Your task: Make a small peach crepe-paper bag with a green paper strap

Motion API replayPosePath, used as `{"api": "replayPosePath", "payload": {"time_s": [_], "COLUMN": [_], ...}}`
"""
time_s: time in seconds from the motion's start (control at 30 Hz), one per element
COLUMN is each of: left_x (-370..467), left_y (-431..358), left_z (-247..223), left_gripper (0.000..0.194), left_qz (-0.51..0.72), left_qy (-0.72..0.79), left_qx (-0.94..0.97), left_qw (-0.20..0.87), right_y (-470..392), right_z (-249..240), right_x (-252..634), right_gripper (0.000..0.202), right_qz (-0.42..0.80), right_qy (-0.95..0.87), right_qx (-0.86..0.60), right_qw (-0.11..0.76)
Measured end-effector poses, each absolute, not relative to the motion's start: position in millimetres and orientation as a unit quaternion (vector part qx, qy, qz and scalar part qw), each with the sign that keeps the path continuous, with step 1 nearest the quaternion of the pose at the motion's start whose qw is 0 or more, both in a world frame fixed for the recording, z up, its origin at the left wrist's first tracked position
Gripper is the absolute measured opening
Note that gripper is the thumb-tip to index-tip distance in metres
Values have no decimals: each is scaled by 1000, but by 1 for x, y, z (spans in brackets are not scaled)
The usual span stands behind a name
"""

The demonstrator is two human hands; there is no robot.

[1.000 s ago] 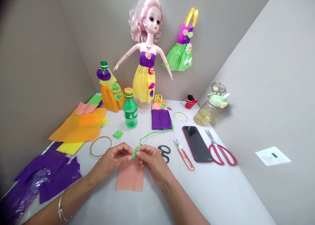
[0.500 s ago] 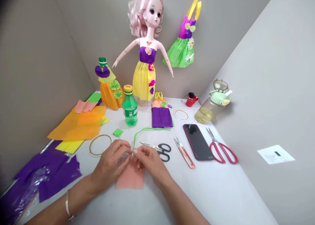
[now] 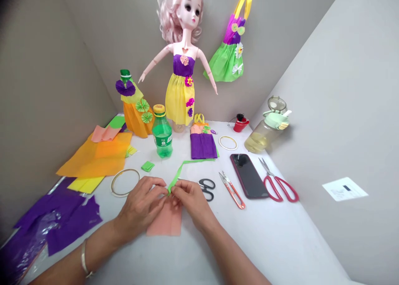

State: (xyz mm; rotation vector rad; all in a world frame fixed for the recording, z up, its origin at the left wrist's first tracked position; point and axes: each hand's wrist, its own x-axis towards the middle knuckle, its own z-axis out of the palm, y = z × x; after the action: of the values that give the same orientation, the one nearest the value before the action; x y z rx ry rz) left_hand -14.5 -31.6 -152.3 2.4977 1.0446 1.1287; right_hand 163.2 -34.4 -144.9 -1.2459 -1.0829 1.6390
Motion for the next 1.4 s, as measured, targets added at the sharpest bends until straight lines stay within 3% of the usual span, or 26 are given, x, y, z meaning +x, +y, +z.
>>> {"api": "replayPosePath", "payload": {"time_s": [0.2,0.3,0.53,0.7,0.87,1.03,1.13,1.4], "left_x": [-17,-17,-16,-20,-21,-17,-15,-17], "left_y": [-30,-26,-23,-21,-21,-23,-24,-19], "left_z": [-143,-142,-145,-140,-137,-138,-138,-137], "left_gripper": [11,14,12,24,31,21,14,19], "left_qz": [362,337,332,331,310,357,388,383], "left_qy": [451,446,452,451,411,374,380,461], "left_qx": [699,659,646,641,590,498,480,553], "left_qw": [420,503,518,526,622,696,689,579], "right_y": [-35,-37,-36,-36,-40,-41,-40,-39], "right_z": [-138,-135,-136,-133,-129,-127,-126,-126], "right_x": [166,166,166,169,167,165,164,163], "right_gripper": [23,24,23,18,8,10,9,15], "right_qz": [614,598,578,586,608,588,565,515], "right_qy": [-462,-489,-519,-518,-538,-569,-581,-593], "right_qx": [-483,-482,-480,-471,-443,-455,-471,-526], "right_qw": [421,415,407,409,379,352,349,327]}}
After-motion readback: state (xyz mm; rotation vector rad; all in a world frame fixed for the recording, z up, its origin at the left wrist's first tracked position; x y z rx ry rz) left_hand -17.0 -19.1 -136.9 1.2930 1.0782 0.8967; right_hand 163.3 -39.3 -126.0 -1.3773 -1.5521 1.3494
